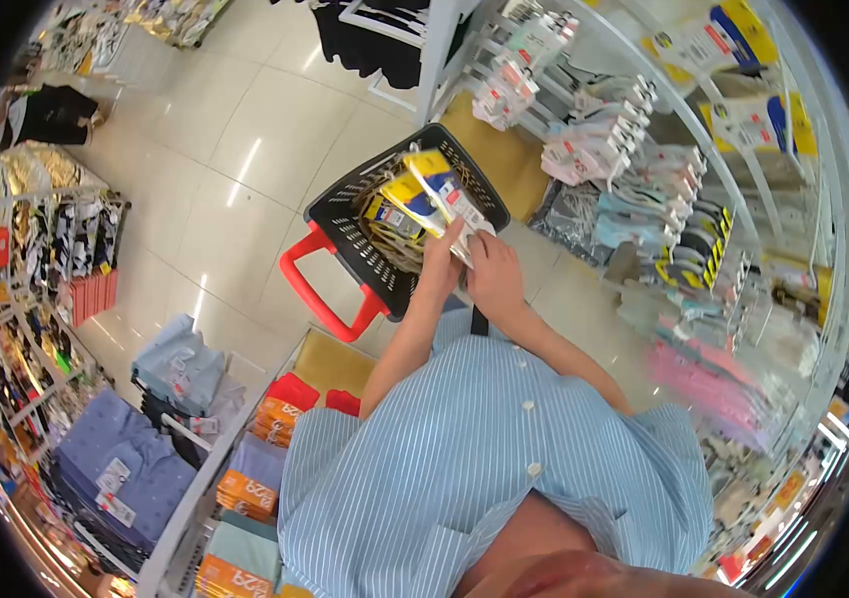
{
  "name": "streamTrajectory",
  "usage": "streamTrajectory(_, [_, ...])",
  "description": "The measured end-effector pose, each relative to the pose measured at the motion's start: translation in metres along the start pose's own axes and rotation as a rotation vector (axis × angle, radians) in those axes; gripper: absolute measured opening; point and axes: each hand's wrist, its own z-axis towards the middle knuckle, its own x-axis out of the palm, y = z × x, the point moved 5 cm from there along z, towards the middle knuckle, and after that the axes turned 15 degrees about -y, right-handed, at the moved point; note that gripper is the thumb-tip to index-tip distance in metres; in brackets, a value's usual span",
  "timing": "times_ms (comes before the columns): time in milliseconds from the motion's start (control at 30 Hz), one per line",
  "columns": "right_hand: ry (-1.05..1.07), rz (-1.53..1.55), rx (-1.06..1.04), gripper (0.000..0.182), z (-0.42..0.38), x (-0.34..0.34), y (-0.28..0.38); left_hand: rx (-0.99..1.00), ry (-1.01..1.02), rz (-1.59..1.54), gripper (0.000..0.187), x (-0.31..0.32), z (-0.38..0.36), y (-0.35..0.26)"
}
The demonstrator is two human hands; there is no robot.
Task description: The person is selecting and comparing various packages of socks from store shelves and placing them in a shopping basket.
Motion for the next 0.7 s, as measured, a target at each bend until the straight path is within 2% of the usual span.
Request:
streamTrajectory(33, [0.003,-0.050,-0.015,0.043,0.001,-0.004,0.008,-0.012,0.017,-0.011,0.051,0.008,0.001,-0.005])
streamTrajectory(133, [0.074,0.079,0.052,0.048,0.011,-0.045,0.031,-0.052,0.060,0.010,0.047,0.020,-0.017,-0.027])
streamTrajectory(233, [0.111,0.348,0.044,0.052,0.006,-0.082,0.025,-0.086,0.122,0.064,0.051,0.023,-0.033,-0.046])
streamTrajectory(333, [-0.263,0.229,0.273,0.048,-0.003,-0.115,-0.009,-0.160,0.249,0.112,0.055,0.037,-0.048,-0.049])
streamTrajectory(433, [-0.229,0.871,0.845,0.047,-0.020,-0.108,-0.042,-0.226,0.383,0.147,0.058,0.066,-0.071,-0.040])
streamTrajectory(533, [-0.127,0.823,0.969,0.046,-0.021,-0.123,-0.038,-0.269,0.479,0.186,0.061,0.097,-0.094,-0.032])
streamTrajectory(633, [-0.320,1.075,0.898,0.047,-0.021,-0.136,-0.035,-0.290,0.504,0.251,0.060,0.114,-0.103,-0.026])
streamTrajectory(700, [-0.342,1.057,0.894,0.046,-0.023,-0.149,-0.037,-0.306,0.536,0.301,0.058,0.122,-0.107,-0.020])
